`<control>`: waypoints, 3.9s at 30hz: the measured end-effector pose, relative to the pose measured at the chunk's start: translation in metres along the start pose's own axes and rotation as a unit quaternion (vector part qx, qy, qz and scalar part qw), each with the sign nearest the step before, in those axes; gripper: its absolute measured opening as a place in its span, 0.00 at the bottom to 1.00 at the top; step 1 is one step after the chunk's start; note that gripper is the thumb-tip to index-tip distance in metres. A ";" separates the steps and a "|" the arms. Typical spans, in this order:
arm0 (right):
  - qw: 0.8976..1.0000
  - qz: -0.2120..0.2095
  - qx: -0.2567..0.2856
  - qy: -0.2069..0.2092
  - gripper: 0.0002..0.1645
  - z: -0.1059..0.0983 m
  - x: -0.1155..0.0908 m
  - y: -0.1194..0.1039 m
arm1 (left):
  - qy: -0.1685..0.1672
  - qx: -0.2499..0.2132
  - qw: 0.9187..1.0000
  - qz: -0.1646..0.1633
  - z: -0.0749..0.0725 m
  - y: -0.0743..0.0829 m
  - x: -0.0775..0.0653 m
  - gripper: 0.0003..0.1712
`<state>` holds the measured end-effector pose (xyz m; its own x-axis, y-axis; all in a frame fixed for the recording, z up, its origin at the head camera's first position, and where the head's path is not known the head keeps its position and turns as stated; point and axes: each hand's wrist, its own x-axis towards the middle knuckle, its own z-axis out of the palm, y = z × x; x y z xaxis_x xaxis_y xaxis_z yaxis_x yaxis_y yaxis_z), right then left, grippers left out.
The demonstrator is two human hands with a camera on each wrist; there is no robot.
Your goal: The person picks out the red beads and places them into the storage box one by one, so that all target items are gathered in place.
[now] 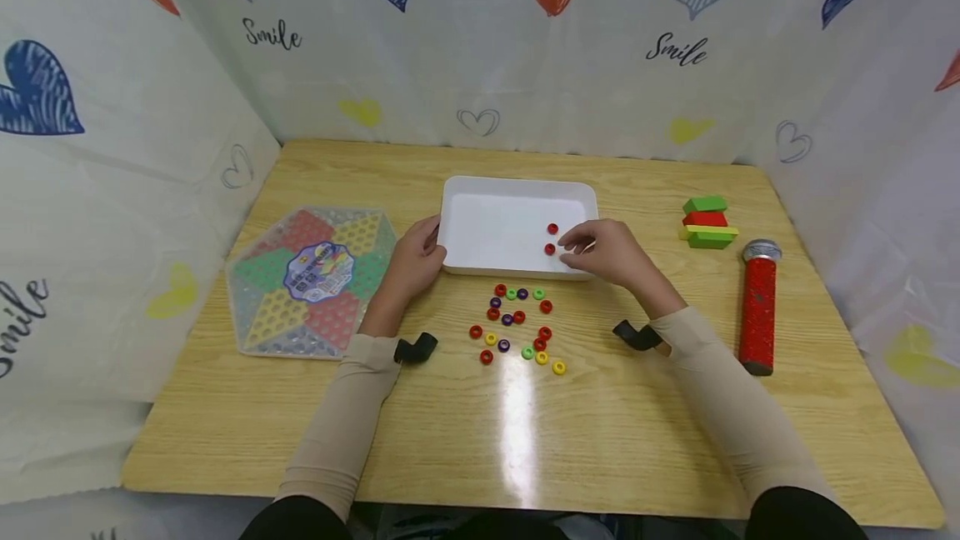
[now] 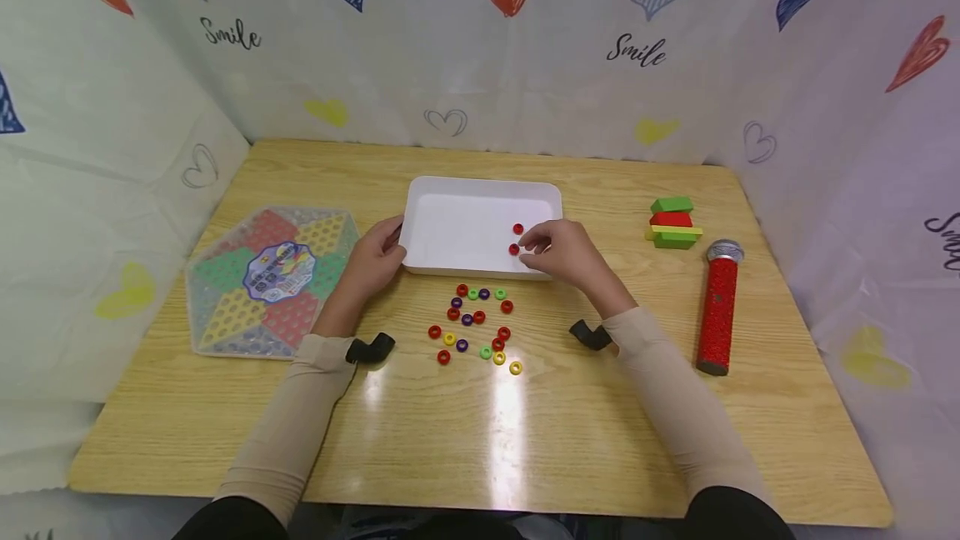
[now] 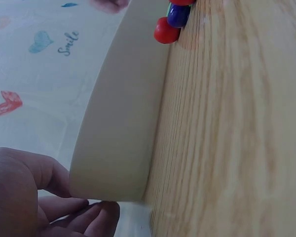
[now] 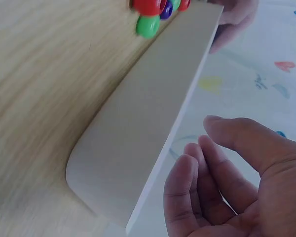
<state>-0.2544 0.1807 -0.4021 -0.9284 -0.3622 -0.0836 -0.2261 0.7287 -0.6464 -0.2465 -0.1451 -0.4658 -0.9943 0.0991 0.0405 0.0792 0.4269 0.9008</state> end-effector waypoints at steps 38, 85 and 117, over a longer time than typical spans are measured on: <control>0.998 -0.038 0.041 -0.014 0.10 0.062 -0.047 0.000 | -0.009 0.003 1.000 -0.005 -0.002 0.003 -0.003 0.35; 1.000 -0.017 0.020 -0.014 0.14 0.016 0.029 -0.019 | -0.001 -0.011 1.000 0.012 -0.001 -0.003 -0.004 0.35; 0.997 0.065 0.010 -0.027 0.16 0.034 0.078 -0.008 | 0.001 -0.001 1.000 0.016 0.002 -0.002 -0.008 0.35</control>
<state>-0.3149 0.1269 -0.4294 -0.9320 -0.2967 -0.2081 -0.0982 0.7595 -0.6431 -0.2388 -0.1447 -0.4690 -0.9915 0.1101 0.0699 0.1103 0.4211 0.9003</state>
